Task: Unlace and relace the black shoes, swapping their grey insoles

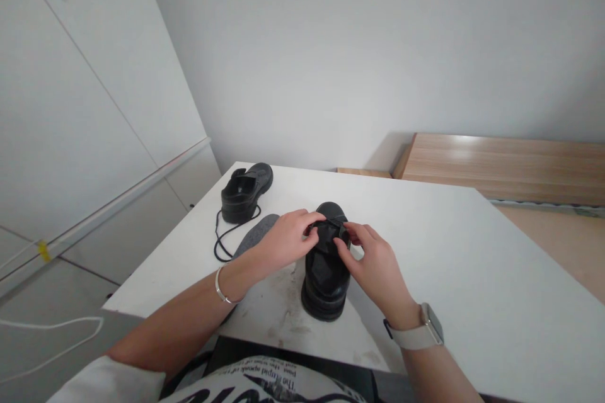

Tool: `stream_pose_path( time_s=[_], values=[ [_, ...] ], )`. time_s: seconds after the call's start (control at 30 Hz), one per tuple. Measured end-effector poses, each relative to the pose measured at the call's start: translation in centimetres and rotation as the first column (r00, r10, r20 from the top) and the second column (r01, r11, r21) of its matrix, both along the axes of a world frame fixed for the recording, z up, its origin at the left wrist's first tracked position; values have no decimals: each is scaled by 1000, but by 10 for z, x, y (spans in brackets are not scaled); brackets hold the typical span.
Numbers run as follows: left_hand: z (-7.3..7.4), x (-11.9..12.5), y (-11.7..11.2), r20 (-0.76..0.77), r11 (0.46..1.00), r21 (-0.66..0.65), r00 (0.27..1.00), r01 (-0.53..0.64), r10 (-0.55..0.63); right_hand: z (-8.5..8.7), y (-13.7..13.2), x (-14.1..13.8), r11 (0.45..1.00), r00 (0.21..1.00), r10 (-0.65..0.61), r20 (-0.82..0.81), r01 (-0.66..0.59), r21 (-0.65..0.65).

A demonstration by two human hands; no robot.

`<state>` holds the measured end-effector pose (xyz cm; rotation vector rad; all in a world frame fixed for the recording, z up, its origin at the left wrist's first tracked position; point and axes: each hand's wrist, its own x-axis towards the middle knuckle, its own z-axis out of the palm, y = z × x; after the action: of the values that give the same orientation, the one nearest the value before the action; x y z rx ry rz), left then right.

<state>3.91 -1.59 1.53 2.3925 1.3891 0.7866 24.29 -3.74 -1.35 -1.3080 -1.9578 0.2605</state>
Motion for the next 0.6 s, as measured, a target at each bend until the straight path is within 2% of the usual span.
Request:
stream_pose_path(
  time_s=[0.27,0.43,0.6],
  values=[
    [1,-22,-9,-62,995,10,993,-101,101,17,-8,-28,997,983,-12,183,25,-71],
    [5,-26,-11,-212,993,14,970,-119,120,30,-12,-48,989,904,-4,428,67,-133],
    [13,-22,-9,-374,993,-8,921,-120,109,33,-11,-55,988,873,-9,487,83,-131]
  ],
)
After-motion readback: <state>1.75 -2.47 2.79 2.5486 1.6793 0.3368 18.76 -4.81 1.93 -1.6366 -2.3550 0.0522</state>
